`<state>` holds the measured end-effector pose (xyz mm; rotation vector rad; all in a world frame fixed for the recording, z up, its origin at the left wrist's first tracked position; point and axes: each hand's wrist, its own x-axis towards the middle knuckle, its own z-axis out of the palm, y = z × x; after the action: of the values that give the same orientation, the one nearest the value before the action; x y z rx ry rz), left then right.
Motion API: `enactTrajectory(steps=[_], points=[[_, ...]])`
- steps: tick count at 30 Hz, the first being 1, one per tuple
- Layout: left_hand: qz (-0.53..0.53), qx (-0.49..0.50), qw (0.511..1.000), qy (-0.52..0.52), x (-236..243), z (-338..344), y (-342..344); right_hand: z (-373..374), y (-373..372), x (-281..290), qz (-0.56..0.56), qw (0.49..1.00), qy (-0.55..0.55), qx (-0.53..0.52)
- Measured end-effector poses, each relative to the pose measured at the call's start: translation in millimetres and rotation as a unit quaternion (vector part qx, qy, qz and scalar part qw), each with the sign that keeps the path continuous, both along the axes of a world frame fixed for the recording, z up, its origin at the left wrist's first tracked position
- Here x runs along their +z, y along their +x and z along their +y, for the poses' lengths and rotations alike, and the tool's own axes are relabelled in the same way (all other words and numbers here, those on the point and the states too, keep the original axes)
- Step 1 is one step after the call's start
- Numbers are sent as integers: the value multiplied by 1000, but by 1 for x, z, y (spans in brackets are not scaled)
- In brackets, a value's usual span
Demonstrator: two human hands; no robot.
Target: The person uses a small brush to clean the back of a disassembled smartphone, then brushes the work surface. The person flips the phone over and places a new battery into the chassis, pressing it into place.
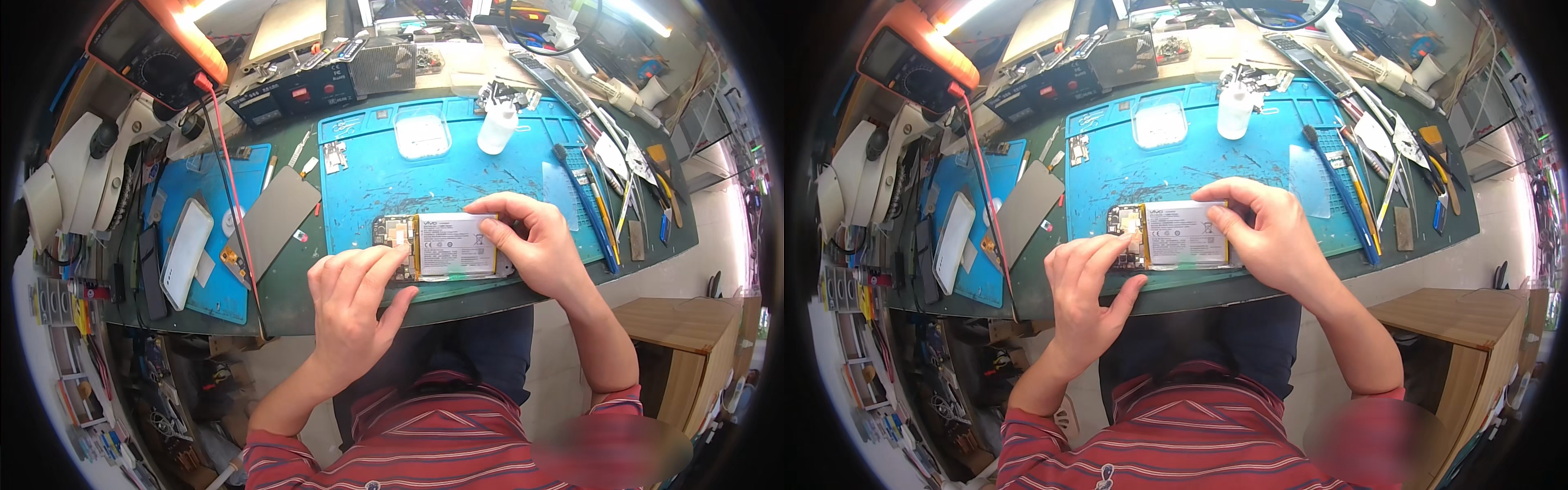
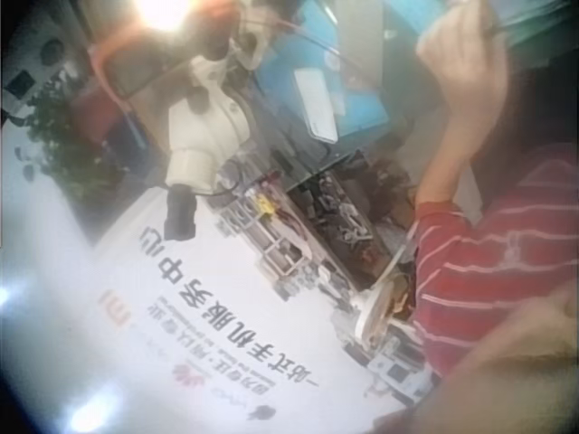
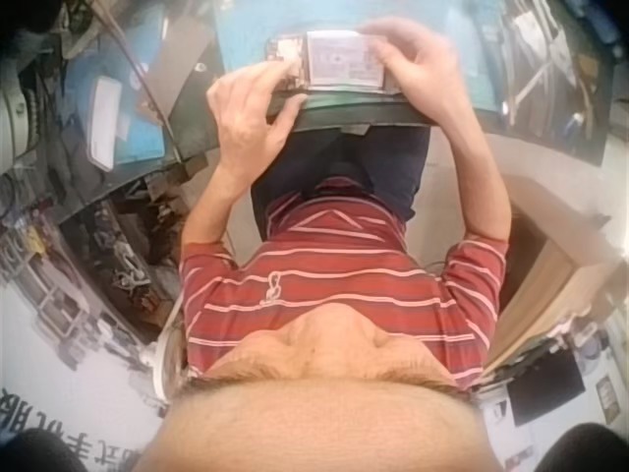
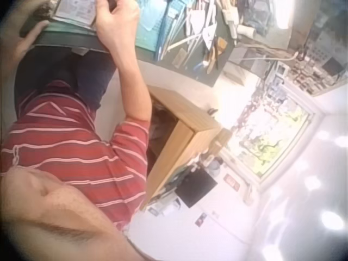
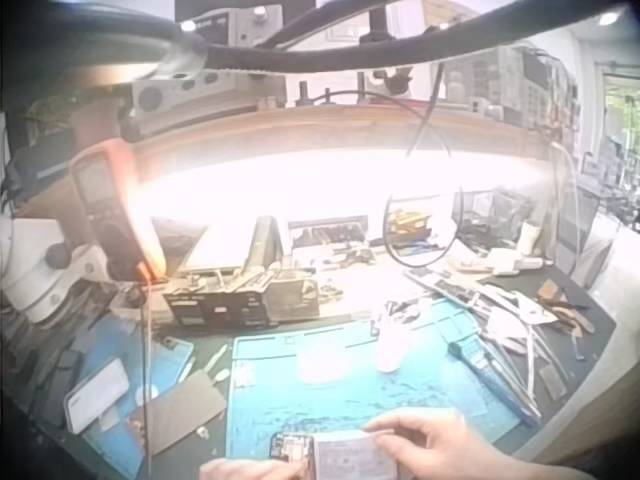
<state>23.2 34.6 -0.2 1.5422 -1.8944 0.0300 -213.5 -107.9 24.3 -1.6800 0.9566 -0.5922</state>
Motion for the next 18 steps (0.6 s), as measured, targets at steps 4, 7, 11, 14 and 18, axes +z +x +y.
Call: enactTrajectory(steps=[4,7,11,14,18], points=[[17,18,999,23,-1,-1,0,1,1,-1,-5,1000,-13,-3],[15,17,999,39,4,-4,2,2,1,-2,-4,1000,-29,-5],[17,4,998,54,9,-11,8,5,0,4,21,1000,-20,-9],[31,-11,997,72,9,-19,14,6,-3,3,57,987,-152,3],[71,-19,989,132,7,-20,16,10,-2,1,59,984,-167,-8]])
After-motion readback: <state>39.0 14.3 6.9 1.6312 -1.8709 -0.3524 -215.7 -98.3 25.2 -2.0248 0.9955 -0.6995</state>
